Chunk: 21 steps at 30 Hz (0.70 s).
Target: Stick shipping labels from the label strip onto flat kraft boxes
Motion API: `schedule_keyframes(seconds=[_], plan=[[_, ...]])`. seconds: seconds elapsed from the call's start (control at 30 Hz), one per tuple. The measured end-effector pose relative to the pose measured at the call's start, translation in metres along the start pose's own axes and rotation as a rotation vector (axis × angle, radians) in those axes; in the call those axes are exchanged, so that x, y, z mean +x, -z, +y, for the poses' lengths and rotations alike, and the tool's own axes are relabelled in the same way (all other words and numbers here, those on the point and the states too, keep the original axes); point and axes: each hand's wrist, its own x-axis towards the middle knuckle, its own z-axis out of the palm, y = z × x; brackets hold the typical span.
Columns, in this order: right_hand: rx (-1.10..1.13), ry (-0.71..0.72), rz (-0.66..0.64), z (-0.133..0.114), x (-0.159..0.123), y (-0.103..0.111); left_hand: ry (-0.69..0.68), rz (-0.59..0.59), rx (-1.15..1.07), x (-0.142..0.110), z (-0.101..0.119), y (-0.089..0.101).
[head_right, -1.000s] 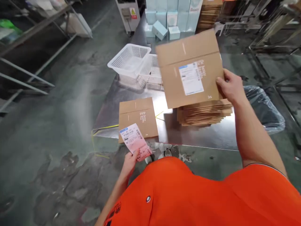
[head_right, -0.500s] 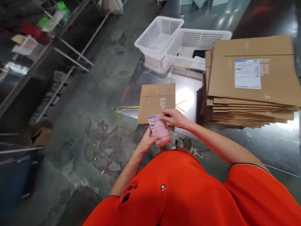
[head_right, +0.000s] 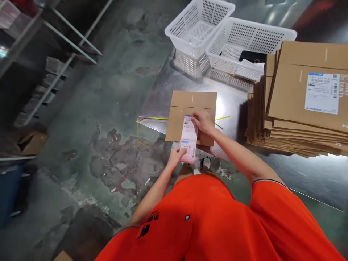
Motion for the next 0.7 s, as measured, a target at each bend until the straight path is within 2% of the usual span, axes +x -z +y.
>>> schedule_keyframes(seconds=[0.1,0.17,0.23,0.3,0.37,0.43,0.53,0.57,0.6,0.63,0.7], plan=[[-0.303,0.012,-0.019,0.011,0.028,0.0,0.073,-0.026,0.001,-0.015,-0.031,0.023],[-0.401,0.003,-0.004,0.013,0.037,0.002,0.092,0.01,-0.002,-0.028,-0.043,0.042],[-0.392,0.042,-0.011,0.013,0.04,-0.002,0.082,0.087,-0.01,-0.034,-0.046,0.06],[-0.334,0.148,-0.079,0.007,0.037,-0.015,0.049,0.178,-0.025,-0.029,-0.039,0.075],[-0.303,0.215,-0.102,-0.003,0.025,-0.034,0.002,0.248,-0.033,-0.012,-0.026,0.085],[-0.294,0.279,-0.098,-0.017,0.0,-0.053,-0.054,0.272,-0.012,0.01,-0.011,0.088],[-0.213,0.528,-0.22,-0.028,-0.046,-0.061,-0.162,0.208,0.049,0.029,0.009,0.083],[-0.184,0.547,-0.221,-0.025,-0.059,-0.057,-0.21,0.168,0.082,0.03,0.013,0.079],[-0.167,0.474,-0.163,-0.019,-0.068,-0.051,-0.254,0.126,0.12,0.028,0.016,0.076],[-0.159,0.307,-0.049,-0.009,-0.075,-0.042,-0.291,0.09,0.168,0.023,0.018,0.073],[-0.118,-0.145,0.176,0.013,-0.078,-0.022,-0.333,0.046,0.291,0.008,0.02,0.066]])
